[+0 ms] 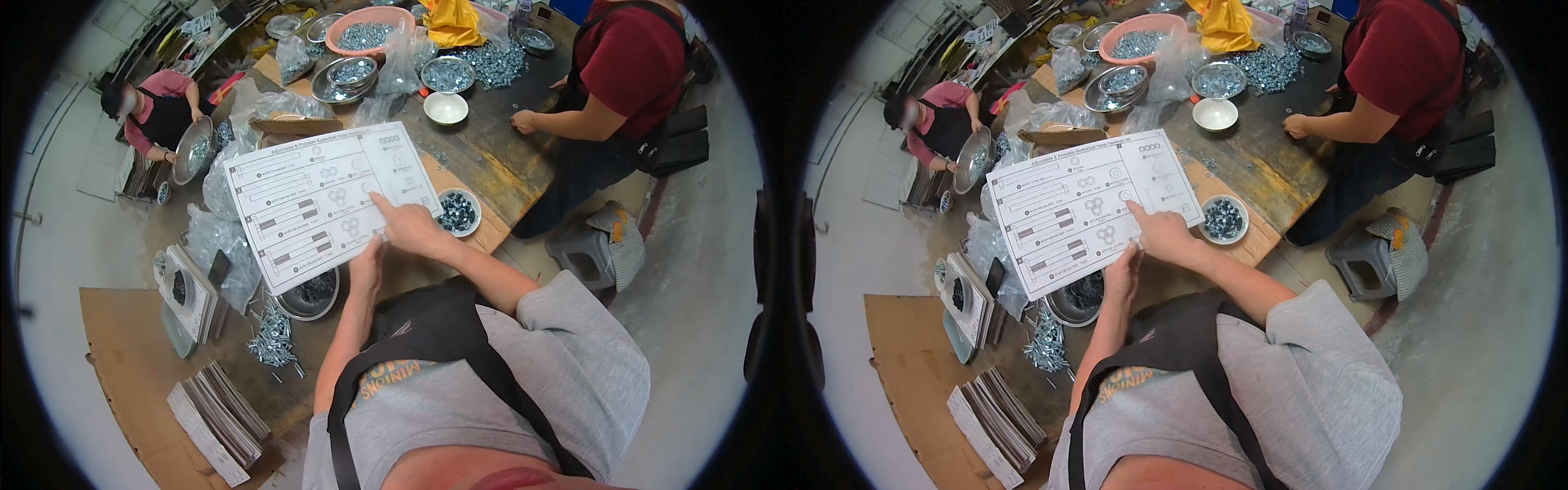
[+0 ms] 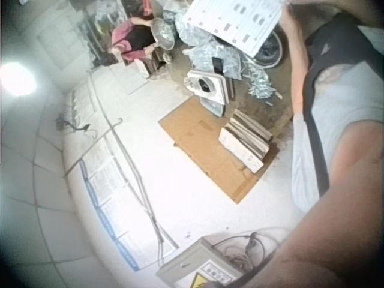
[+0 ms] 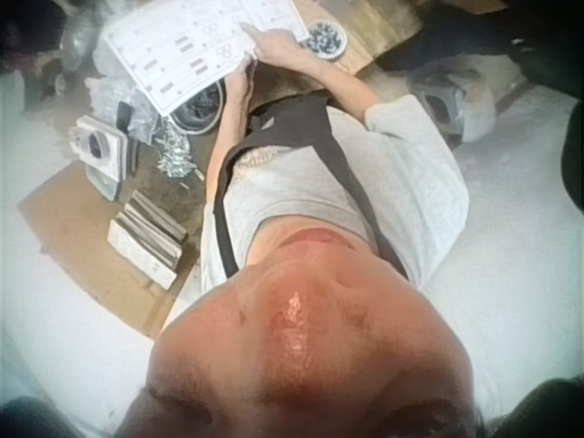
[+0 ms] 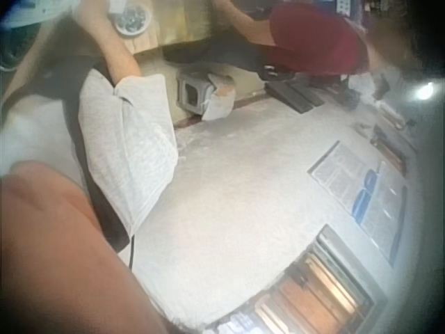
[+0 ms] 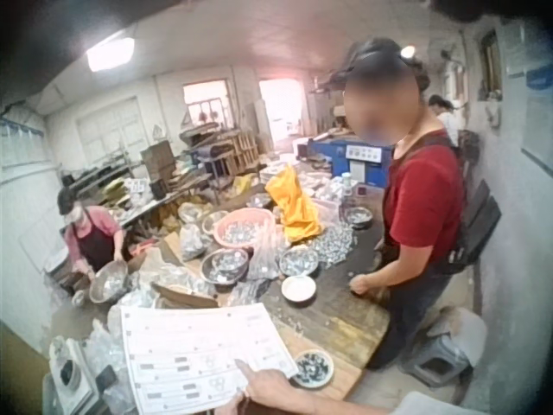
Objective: The person sorts metal fasteners and washers by hand, transferring them between bowls and plastic containers on a cluttered workbench. They also handle instruction sheets and plastic bags while organizing the hardware into separate piles.
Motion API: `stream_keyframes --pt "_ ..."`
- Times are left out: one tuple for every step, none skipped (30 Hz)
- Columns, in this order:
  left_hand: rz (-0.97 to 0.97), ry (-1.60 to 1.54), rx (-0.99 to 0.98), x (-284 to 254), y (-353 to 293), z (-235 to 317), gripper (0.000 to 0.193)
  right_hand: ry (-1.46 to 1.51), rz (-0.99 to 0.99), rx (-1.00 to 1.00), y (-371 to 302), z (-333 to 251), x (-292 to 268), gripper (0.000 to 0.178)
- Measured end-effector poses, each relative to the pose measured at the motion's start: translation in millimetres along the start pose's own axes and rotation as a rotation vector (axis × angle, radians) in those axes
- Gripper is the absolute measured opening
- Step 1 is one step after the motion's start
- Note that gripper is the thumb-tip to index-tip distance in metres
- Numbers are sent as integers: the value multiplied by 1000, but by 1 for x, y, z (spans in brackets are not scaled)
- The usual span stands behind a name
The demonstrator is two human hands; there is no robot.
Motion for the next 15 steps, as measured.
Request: stream_keyframes --pt "3 -3 -9 -1 0 -1 38 -19 -7 12 0 0 1 64" --pt "-33 -16 -4 -2 -1 0 39 0 -4 11 0 -1 1 64" --pt "24 -6 -27 -6 -3 -1 39 9 -8 22 -1 -2 3 64" --pt "28 -10 -31 -7 -3 -1 39 18 -3 28 -1 -2 2 64" --pt "11 -23 -35 -6 -2 -1 39 1 -5 28 0 -2 1 63" --pt "-52 -48 0 -4 -3 0 41 -9 -6 29 -1 -4 2 63" --pt "-38 -51 -1 -3 -2 0 42 -17 -35 43 -2 -4 4 63" --pt "-17 -37 -13 -4 -3 1 42 0 -50 27 -1 -5 3 62" --pt "10 -26 -42 -5 -2 0 42 7 -21 23 -1 -6 2 62" --pt "-26 -32 -19 -4 -2 1 42 17 -18 24 -1 -6 2 62" --pt "-30 -36 -11 -4 -2 2 42 24 -4 31 0 -5 2 61" --pt "-33 -42 -3 -4 -1 2 42 37 36 22 0 -6 1 60" --pt "-38 -30 -13 -5 -1 2 42 68 55 18 1 -6 1 59" --pt "-43 -24 -21 -7 -1 1 42 91 89 24 1 -7 2 58" --pt "-10 -15 -47 -11 -1 1 42 115 107 27 1 -8 3 57"
Point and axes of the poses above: each hand's wrist, its own y-axis towards the middle knuckle, its own x-axis out of the palm, z = x × y, the point moved 4 cm from there along y, towards the middle knuckle, and after that the axes turned 1 degree about z, right-handed, at the moved point
